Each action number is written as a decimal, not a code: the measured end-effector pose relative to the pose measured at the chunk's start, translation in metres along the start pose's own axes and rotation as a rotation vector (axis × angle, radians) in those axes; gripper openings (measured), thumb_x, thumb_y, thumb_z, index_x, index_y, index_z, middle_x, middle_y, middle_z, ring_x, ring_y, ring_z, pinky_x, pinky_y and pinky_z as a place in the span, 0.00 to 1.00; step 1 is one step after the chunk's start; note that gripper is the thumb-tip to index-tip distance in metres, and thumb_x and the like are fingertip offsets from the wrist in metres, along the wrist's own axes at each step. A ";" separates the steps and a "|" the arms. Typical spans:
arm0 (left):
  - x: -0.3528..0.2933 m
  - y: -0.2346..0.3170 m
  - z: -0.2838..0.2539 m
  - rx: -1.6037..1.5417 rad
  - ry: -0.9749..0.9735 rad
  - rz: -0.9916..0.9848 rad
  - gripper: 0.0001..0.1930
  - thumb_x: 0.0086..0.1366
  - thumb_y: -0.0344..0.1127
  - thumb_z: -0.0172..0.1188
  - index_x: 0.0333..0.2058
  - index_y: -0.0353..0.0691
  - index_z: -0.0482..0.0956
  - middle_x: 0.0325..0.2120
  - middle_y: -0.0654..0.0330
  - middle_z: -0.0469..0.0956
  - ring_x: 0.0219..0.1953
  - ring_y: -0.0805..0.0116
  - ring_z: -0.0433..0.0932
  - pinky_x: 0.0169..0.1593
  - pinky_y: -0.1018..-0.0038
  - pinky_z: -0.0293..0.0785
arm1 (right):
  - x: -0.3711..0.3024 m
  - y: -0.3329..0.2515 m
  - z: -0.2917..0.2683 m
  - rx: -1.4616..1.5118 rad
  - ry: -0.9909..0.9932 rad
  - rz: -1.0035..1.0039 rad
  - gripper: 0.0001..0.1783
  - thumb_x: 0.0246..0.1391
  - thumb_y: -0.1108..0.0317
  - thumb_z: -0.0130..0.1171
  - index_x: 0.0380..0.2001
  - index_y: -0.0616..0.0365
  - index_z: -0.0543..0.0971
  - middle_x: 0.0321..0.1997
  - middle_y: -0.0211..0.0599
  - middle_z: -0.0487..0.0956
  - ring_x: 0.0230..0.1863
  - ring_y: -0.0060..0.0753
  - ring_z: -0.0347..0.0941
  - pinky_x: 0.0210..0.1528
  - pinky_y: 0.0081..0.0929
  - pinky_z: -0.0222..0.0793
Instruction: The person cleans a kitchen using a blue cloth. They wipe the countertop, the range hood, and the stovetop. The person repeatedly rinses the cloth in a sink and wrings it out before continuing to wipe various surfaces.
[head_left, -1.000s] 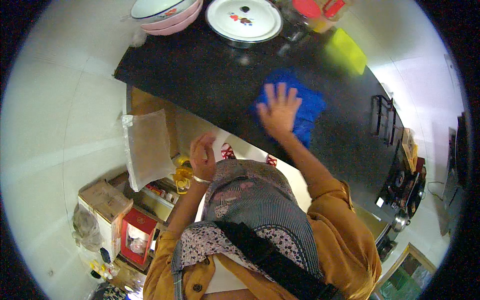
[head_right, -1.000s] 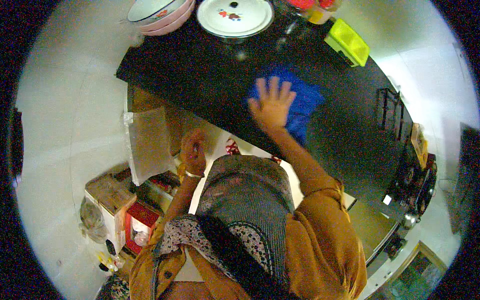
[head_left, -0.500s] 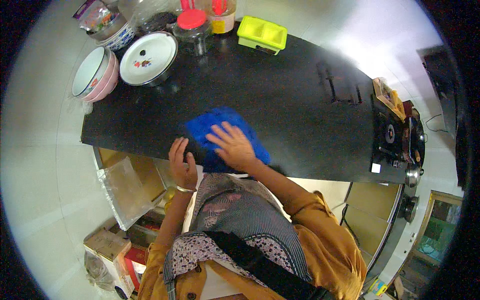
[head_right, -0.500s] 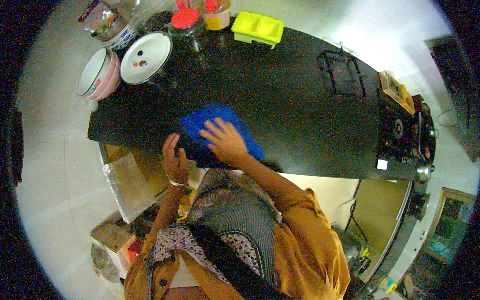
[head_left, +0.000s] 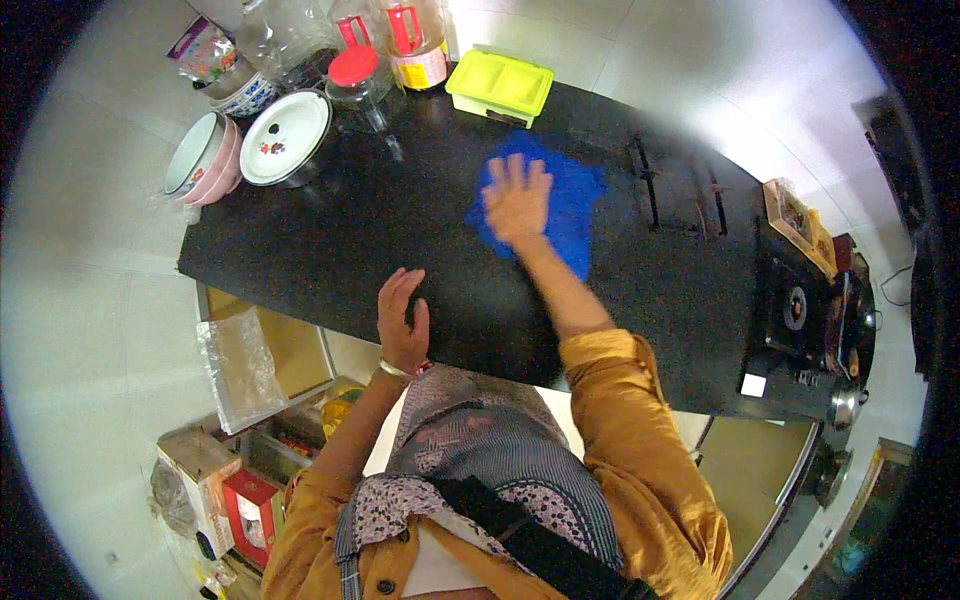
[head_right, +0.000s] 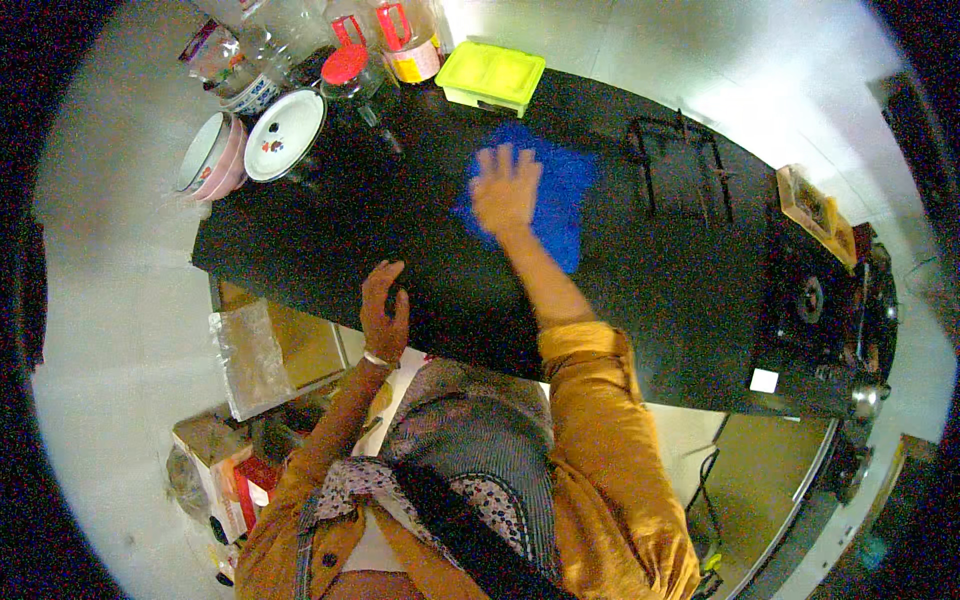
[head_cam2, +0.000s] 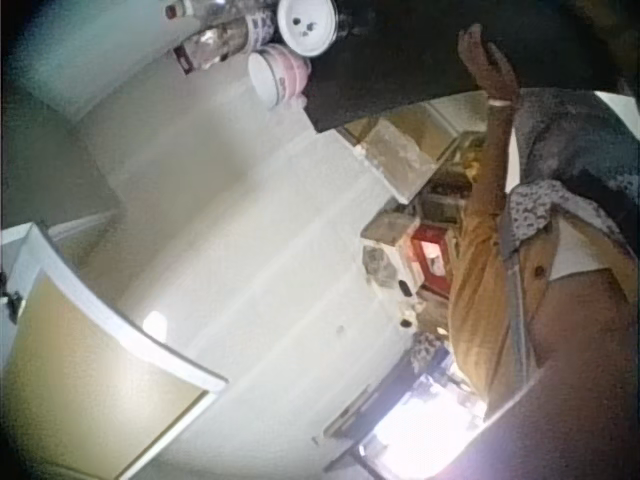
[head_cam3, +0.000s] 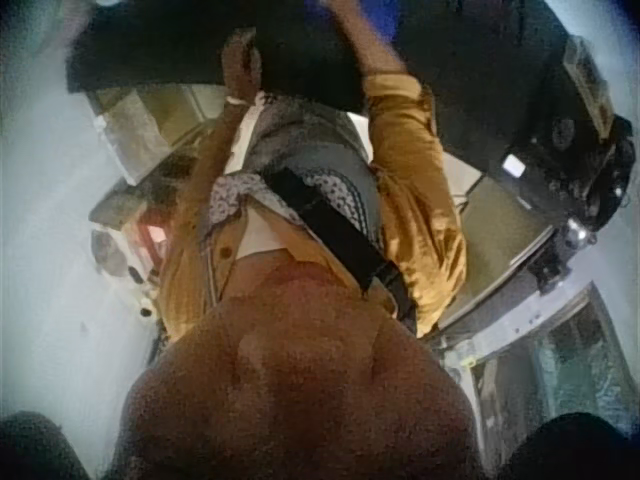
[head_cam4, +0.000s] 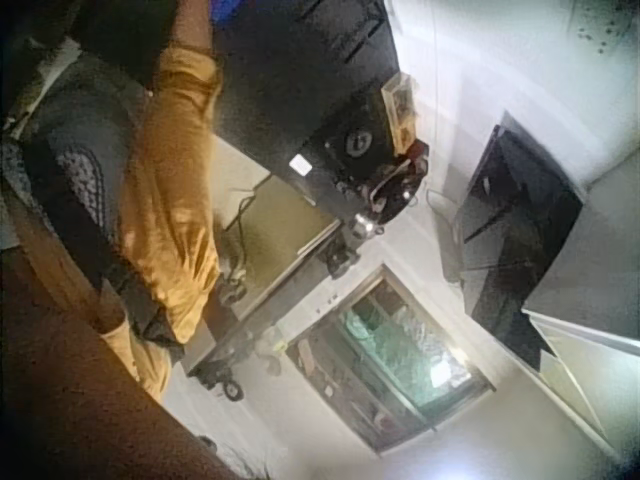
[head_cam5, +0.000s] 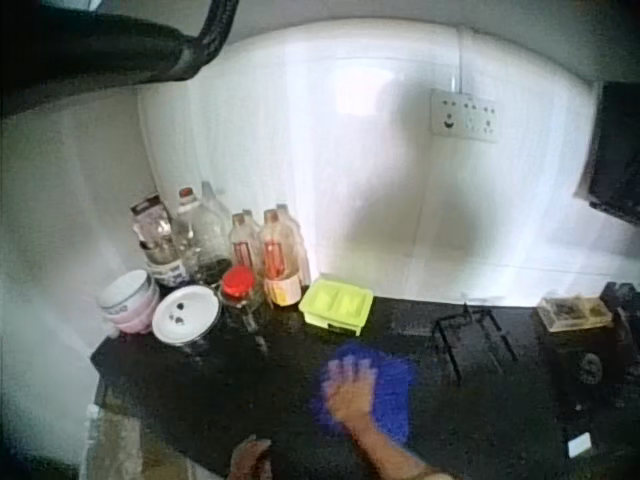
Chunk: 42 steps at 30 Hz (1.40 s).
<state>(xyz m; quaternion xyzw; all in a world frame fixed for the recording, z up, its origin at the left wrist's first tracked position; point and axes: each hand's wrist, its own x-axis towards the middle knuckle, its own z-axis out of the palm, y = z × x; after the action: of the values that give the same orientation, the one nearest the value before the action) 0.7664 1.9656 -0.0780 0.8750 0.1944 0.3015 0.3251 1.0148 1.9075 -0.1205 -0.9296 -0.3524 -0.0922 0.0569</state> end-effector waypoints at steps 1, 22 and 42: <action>0.011 0.009 0.000 0.002 0.034 -0.007 0.18 0.54 0.23 0.51 0.46 0.39 0.73 0.46 0.54 0.72 0.53 0.53 0.66 0.58 0.63 0.59 | -0.007 -0.030 -0.010 0.057 -0.047 -0.123 0.26 0.56 0.52 0.42 0.57 0.46 0.64 0.61 0.42 0.59 0.62 0.59 0.48 0.59 0.57 0.48; 0.299 -0.133 0.150 -0.441 -0.022 -0.646 0.22 0.52 0.41 0.64 0.43 0.33 0.76 0.38 0.54 0.78 0.38 0.67 0.77 0.43 0.74 0.72 | -0.025 0.038 -0.001 0.051 0.041 0.152 0.26 0.56 0.53 0.45 0.58 0.40 0.64 0.65 0.37 0.58 0.66 0.55 0.46 0.63 0.57 0.41; 0.293 -0.114 0.116 -1.290 -0.437 -0.913 0.08 0.57 0.30 0.60 0.34 0.33 0.73 0.33 0.56 0.73 0.38 0.64 0.73 0.49 0.65 0.75 | -0.013 -0.059 -0.005 0.365 -0.160 -0.518 0.29 0.47 0.52 0.57 0.56 0.34 0.67 0.67 0.33 0.54 0.69 0.52 0.40 0.65 0.57 0.35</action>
<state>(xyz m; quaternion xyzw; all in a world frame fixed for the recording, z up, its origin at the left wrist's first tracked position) 1.0438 2.1512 -0.1090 0.3897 0.2519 0.0149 0.8857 0.9647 1.9423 -0.1160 -0.7878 -0.5911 0.0344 0.1696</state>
